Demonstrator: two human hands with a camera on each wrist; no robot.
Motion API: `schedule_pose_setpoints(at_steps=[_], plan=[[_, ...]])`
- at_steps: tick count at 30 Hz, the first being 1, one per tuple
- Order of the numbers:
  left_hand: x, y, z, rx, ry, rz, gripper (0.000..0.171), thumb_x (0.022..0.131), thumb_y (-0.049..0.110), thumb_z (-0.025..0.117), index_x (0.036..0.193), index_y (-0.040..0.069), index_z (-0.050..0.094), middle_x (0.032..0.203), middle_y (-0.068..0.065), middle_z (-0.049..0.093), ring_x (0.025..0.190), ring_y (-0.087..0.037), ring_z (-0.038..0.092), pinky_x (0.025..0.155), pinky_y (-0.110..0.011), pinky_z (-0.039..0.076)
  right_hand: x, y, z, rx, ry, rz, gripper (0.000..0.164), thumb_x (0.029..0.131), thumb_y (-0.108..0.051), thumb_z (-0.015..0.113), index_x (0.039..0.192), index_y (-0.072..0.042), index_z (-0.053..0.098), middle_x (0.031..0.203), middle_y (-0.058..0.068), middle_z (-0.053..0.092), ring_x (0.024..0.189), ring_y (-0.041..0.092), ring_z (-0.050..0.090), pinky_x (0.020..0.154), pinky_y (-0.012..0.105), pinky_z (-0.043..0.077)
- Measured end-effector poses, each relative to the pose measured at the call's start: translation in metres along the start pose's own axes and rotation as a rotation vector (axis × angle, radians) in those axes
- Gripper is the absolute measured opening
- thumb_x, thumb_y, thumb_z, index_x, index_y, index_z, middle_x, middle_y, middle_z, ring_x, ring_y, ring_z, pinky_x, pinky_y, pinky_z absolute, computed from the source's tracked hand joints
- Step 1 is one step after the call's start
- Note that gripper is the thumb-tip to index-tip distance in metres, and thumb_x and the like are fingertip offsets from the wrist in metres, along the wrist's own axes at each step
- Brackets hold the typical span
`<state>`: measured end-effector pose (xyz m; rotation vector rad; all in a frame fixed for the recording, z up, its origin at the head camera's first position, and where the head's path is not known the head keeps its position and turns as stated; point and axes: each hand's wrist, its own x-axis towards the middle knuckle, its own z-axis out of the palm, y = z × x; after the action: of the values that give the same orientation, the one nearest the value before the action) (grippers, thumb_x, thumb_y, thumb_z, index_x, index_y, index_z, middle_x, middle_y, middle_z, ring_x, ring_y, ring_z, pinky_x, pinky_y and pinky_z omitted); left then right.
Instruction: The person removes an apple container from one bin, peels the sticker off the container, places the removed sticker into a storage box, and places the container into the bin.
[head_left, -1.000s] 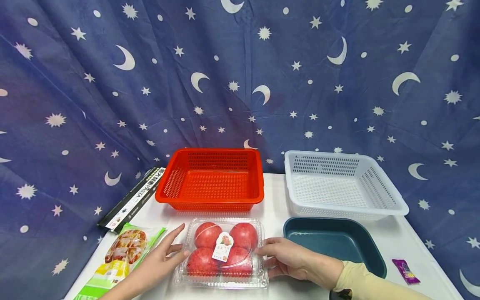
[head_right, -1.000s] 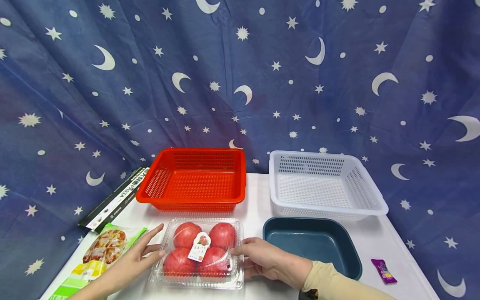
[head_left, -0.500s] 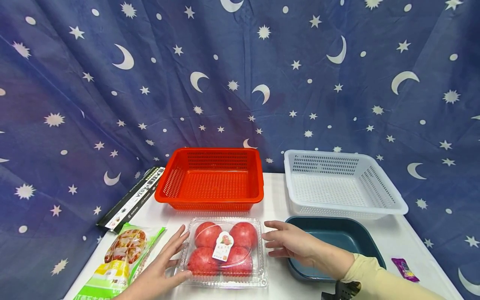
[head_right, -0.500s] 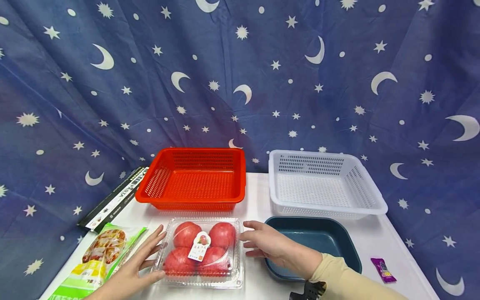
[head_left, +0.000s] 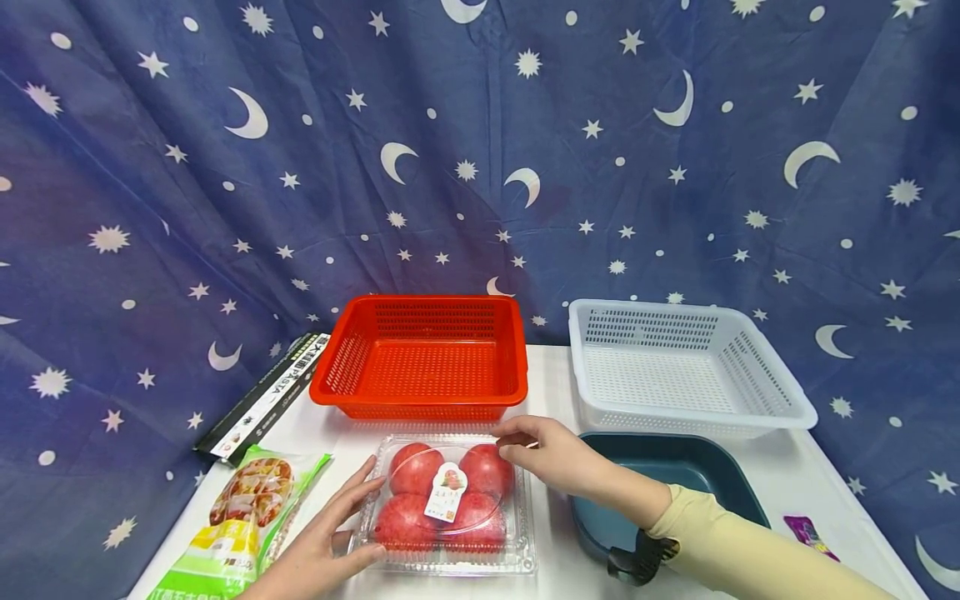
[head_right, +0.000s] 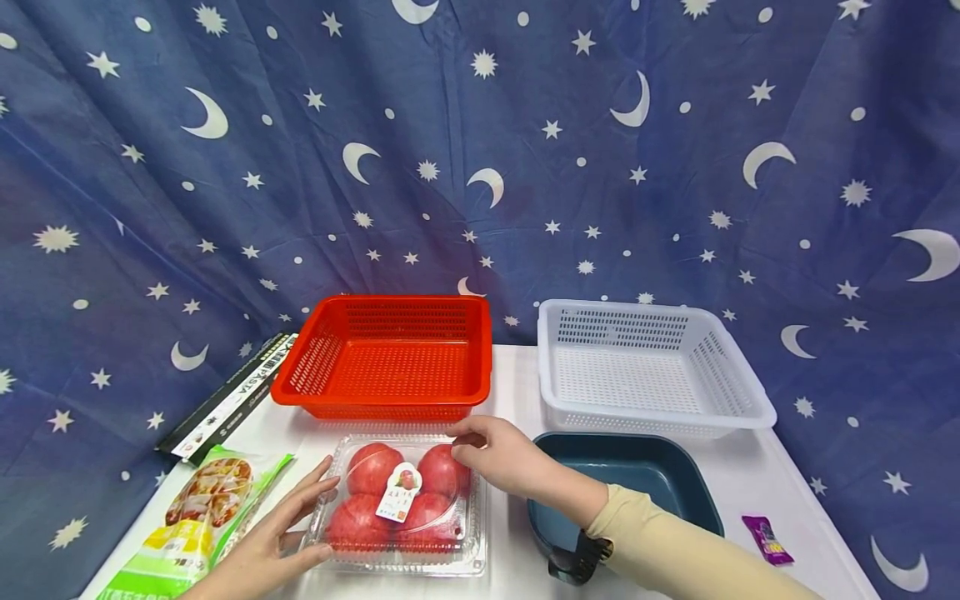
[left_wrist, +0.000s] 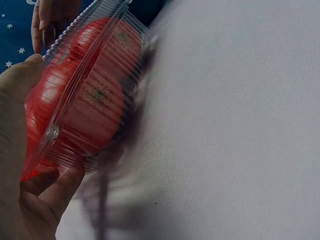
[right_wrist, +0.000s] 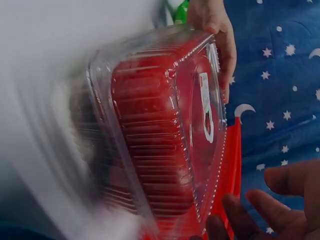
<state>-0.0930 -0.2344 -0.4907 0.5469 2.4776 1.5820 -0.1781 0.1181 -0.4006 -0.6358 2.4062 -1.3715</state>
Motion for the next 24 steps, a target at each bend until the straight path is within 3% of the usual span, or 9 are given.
schedule_pose_setpoints(at_steps=[8, 14, 24], plan=[[0.0, -0.002, 0.002, -0.054, -0.002, -0.033, 0.07, 0.095, 0.014, 0.075, 0.156, 0.018, 0.04, 0.17, -0.015, 0.009, 0.139, -0.061, 0.03, 0.094, -0.039, 0.053, 0.018, -0.006, 0.018, -0.258, 0.006, -0.153, 0.026, 0.095, -0.014, 0.07, 0.12, -0.008, 0.074, 0.111, 0.004, 0.073, 0.101, 0.02, 0.062, 0.091, 0.044, 0.052], [0.0, -0.003, 0.002, -0.078, 0.005, -0.035, 0.07, 0.094, 0.012, 0.075, 0.155, 0.017, 0.04, 0.17, -0.015, 0.008, 0.138, -0.063, 0.029, 0.092, -0.039, 0.054, 0.027, -0.008, 0.031, -0.397, -0.008, -0.158, 0.021, 0.091, -0.018, 0.076, 0.112, -0.018, 0.079, 0.105, -0.003, 0.073, 0.095, 0.013, 0.053, 0.079, 0.03, 0.047], [0.0, -0.002, 0.002, -0.082, 0.007, -0.044, 0.07, 0.094, 0.011, 0.075, 0.155, 0.018, 0.041, 0.17, -0.015, 0.009, 0.138, -0.062, 0.03, 0.092, -0.04, 0.054, 0.04, -0.009, 0.045, -0.571, -0.007, -0.272, 0.018, 0.087, -0.024, 0.082, 0.105, -0.025, 0.082, 0.086, -0.01, 0.064, 0.08, 0.009, 0.041, 0.068, 0.024, 0.034]])
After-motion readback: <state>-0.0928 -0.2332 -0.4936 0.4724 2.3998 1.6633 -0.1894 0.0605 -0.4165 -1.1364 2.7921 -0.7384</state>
